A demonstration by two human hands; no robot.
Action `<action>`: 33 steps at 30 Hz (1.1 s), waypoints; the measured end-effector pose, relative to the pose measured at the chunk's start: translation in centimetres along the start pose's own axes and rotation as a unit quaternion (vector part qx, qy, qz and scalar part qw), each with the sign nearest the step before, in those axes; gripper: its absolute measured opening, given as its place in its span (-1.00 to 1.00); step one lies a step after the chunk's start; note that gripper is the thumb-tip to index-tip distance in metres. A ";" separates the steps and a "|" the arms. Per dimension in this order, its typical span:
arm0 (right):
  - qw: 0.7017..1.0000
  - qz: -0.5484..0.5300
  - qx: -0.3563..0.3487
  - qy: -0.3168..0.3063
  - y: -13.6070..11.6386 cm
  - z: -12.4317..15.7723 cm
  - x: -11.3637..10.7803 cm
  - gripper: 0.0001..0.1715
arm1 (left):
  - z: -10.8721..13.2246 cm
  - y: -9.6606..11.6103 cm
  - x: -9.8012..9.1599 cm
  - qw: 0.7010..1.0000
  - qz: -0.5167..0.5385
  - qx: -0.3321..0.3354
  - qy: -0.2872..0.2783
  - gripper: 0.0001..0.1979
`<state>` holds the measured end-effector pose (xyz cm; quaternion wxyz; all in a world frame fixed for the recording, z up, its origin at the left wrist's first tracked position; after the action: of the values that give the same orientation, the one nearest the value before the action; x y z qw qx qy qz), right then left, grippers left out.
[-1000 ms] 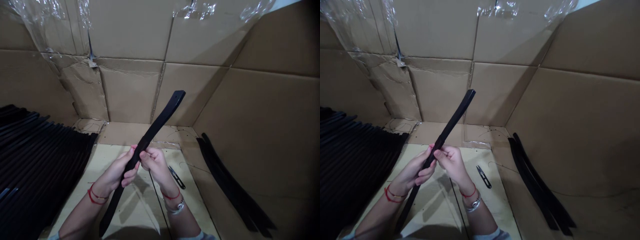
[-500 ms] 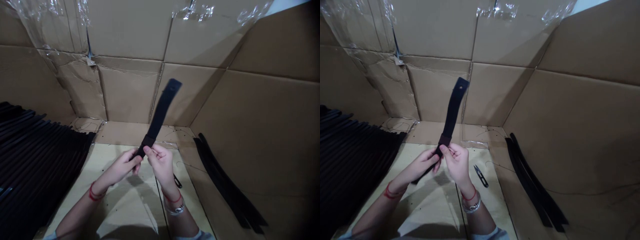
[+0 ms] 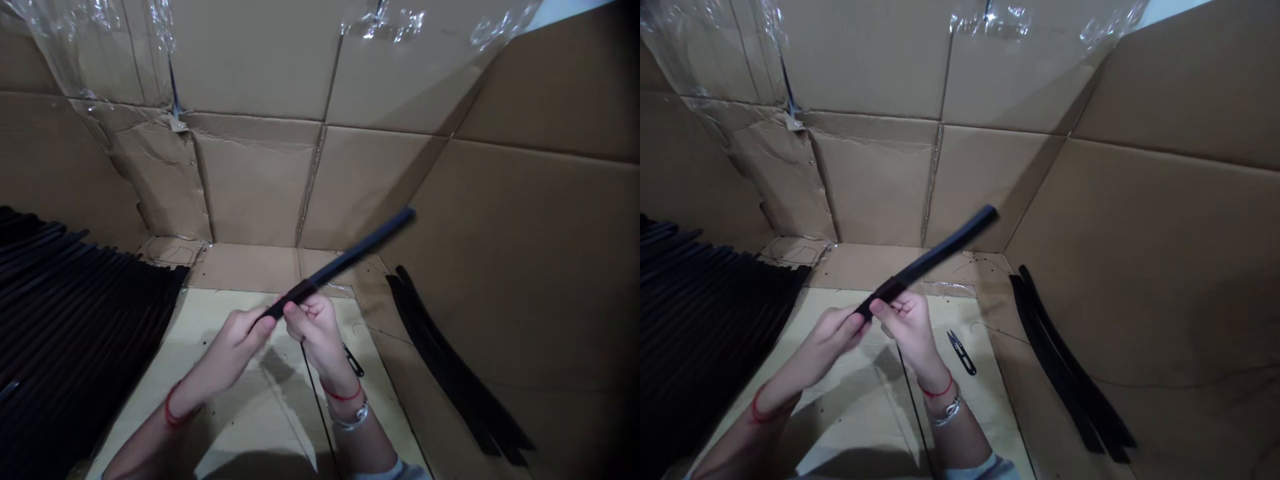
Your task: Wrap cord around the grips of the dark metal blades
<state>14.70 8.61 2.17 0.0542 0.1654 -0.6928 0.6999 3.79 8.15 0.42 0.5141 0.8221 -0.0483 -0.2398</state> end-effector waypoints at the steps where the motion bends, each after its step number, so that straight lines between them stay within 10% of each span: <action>1: 1.000 0.013 -0.001 -0.001 -0.1 0.1 0.1 -0.60 | 0.1 -0.2 1.2 0.996 0.064 -0.017 -0.058 -0.52; 3: 0.998 0.034 -0.025 0.050 -0.5 0.4 -0.3 -0.62 | 0.1 -0.3 1.4 0.995 0.086 -0.022 -0.054 -0.53; 7: 0.993 0.029 -0.040 0.108 -0.5 0.5 -1.0 -0.58 | 0.2 0.5 -2.0 0.985 -0.086 0.020 0.151 -0.67; 12: 0.998 0.007 0.022 -0.052 0.4 -0.4 0.7 -0.50 | 0.1 -1.6 2.5 0.970 0.219 -0.073 -0.080 -0.47; 22: 0.998 0.046 -0.048 0.020 -1.2 0.0 0.2 -0.73 | -0.3 -0.1 0.1 0.991 0.134 0.004 -0.030 -0.63; 27: 0.994 0.093 -0.017 -0.046 -1.0 0.4 1.4 -0.70 | 0.5 -0.8 2.6 0.954 0.256 -0.057 -0.146 -0.42; 31: 0.990 0.075 -0.070 0.096 -1.6 0.2 -0.6 -0.64 | -0.4 -0.7 -0.9 0.997 0.011 0.007 0.076 -0.58; 33: 0.993 0.058 -0.055 0.086 -1.2 0.0 -0.6 -0.62 | -0.2 -0.6 -0.8 0.997 0.016 0.004 0.081 -0.57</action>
<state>15.60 8.74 3.15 0.0817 0.0604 -0.7311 0.6747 3.10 8.86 0.21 0.5170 0.8398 -0.0205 -0.1645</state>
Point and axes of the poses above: each hand's wrist, its own z-axis away from the middle knuckle, its own x-axis out of the palm, y = z × x, the point moved 8 cm from there along -z, towards the middle knuckle, and after that the axes turned 13 degrees about x, right-handed, at the moved point
